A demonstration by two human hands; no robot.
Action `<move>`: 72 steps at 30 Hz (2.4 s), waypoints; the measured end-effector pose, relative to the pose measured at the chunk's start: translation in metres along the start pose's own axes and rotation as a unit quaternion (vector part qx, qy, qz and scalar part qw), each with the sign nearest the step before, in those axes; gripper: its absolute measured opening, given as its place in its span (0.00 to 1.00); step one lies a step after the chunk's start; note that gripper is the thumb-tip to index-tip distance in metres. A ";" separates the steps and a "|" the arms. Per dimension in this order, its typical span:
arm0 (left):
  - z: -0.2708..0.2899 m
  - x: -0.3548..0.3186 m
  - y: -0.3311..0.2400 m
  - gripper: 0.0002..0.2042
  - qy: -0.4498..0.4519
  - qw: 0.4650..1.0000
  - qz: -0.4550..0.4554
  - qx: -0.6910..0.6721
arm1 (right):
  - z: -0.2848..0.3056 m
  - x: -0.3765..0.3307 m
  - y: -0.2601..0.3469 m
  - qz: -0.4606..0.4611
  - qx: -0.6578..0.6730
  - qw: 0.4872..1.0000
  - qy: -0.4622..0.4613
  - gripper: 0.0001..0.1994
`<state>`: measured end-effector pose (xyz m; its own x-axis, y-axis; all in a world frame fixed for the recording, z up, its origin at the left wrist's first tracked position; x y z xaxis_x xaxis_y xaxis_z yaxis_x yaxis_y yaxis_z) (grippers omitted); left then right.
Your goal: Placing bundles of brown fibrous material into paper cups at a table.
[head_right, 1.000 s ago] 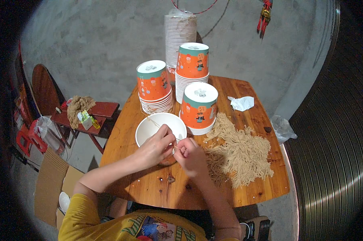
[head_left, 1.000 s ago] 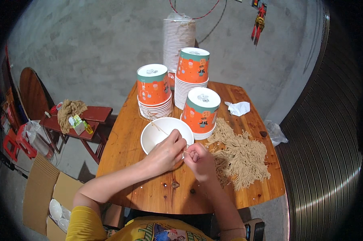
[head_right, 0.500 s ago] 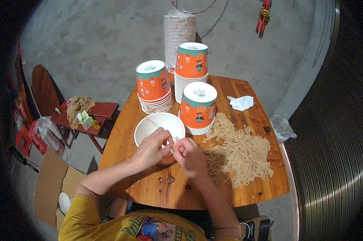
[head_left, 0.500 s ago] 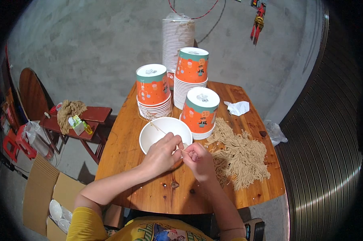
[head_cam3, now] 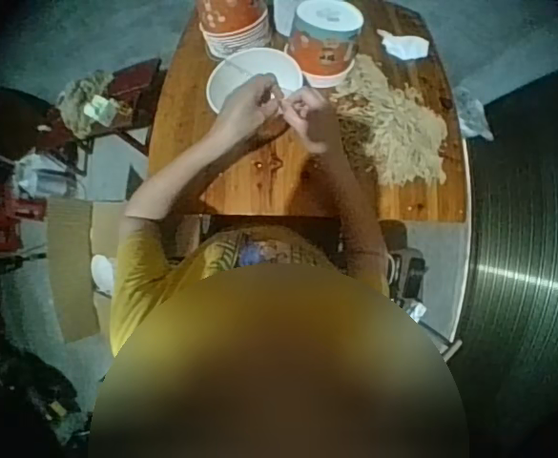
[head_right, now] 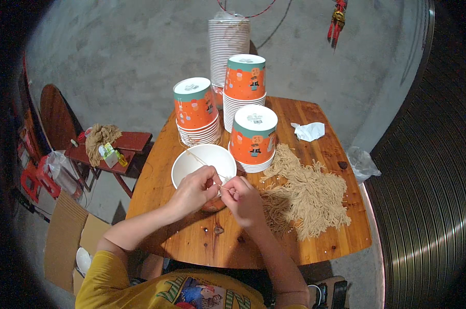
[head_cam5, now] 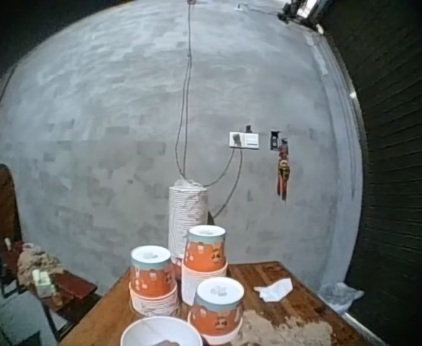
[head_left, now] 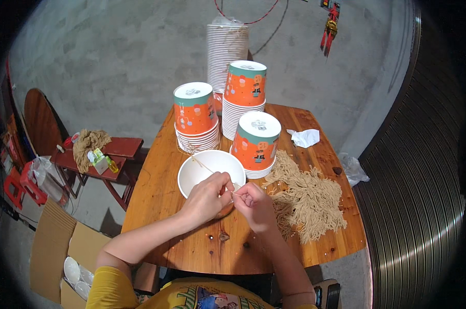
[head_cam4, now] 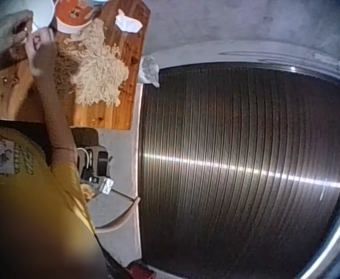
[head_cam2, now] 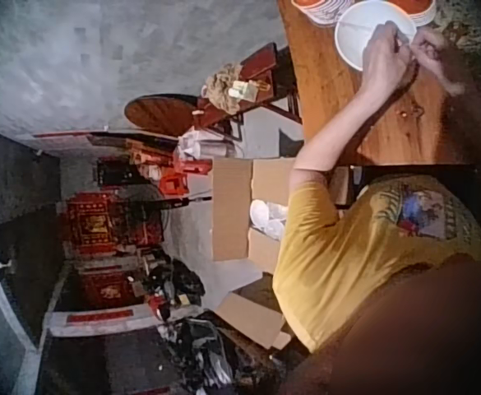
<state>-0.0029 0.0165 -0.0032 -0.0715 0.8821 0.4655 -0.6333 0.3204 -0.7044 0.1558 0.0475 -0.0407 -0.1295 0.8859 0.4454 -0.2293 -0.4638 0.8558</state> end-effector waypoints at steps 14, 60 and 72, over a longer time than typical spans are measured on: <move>-0.005 0.000 0.009 0.05 -0.001 0.997 0.033 -0.074 | -0.002 0.000 -0.006 0.005 -0.011 1.000 0.005 0.07; -0.012 0.009 0.004 0.18 0.111 0.983 0.055 -0.138 | 0.008 0.002 -0.032 -0.089 0.181 0.979 -0.026 0.03; -0.010 0.008 0.002 0.14 0.116 0.985 0.059 -0.113 | 0.017 0.004 -0.024 -0.173 0.262 0.949 0.010 0.04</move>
<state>0.0029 0.0274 -0.0064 0.0604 0.9645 0.2572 -0.4413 0.2569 -0.8598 0.1770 0.0623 -0.0553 -0.1534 0.9817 0.1126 0.2493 -0.0719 0.9658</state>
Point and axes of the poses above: each hand's wrist, its own x-axis towards the middle knuckle, its own z-axis out of the back of the hand, y = z × x, the point moved 1 cm from there along x, towards the middle knuckle, and after that the axes turned 13 degrees about -y, right-handed, at the moved point
